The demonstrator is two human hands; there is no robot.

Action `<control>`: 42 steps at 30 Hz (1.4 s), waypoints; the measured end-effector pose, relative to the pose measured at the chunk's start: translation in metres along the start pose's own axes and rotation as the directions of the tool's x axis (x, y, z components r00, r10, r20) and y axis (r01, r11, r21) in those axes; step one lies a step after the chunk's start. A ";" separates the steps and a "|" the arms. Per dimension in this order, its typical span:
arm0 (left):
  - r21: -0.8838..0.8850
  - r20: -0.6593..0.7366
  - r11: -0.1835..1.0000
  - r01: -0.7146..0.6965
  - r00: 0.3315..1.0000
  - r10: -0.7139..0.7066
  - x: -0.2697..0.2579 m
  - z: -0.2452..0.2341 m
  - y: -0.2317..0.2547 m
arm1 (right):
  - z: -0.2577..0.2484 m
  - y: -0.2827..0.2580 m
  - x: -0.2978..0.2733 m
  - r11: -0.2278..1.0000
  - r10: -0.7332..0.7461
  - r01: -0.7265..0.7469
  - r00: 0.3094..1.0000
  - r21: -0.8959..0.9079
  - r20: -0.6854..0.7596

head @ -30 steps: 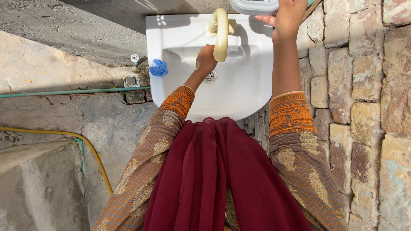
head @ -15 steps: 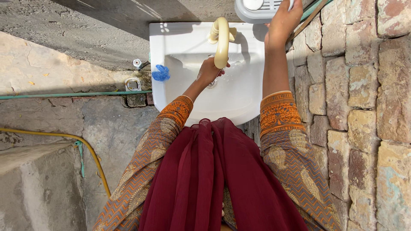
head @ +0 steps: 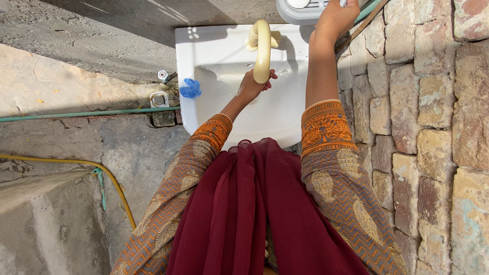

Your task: The person washes their hands at an outdoor sink using soap from a dish and rinsing under a faucet.

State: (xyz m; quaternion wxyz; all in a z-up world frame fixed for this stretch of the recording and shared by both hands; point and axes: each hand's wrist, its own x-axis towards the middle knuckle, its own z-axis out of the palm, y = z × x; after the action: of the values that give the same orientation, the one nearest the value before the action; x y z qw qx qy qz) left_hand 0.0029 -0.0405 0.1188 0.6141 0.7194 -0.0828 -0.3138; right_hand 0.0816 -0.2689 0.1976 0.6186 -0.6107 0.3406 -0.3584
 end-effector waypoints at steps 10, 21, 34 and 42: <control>0.014 0.002 0.999 0.036 0.999 -0.036 -0.001 -0.001 -0.001 | 0.005 0.022 0.000 0.964 -0.239 0.210 0.951 -0.163 -0.194; -0.052 0.014 0.999 -0.005 1.000 0.006 0.006 -0.013 -0.013 | -0.003 0.035 0.013 0.989 -0.145 0.146 0.986 0.011 -0.079; -0.058 -0.014 0.998 0.002 1.000 -0.003 -0.014 -0.011 0.043 | -0.035 0.005 -0.016 0.962 0.083 -0.154 0.952 0.226 0.294; 0.604 -0.042 0.430 -0.671 0.512 0.858 0.010 -0.008 0.020 | -0.093 0.067 -0.071 0.873 0.488 -0.465 0.835 -0.147 0.254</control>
State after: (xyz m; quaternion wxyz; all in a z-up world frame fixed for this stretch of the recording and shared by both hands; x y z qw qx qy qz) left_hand 0.0207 -0.0431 0.1346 0.4754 0.7757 -0.3776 0.1721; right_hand -0.0324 -0.2556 0.1275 0.7059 -0.5753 0.4037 -0.0881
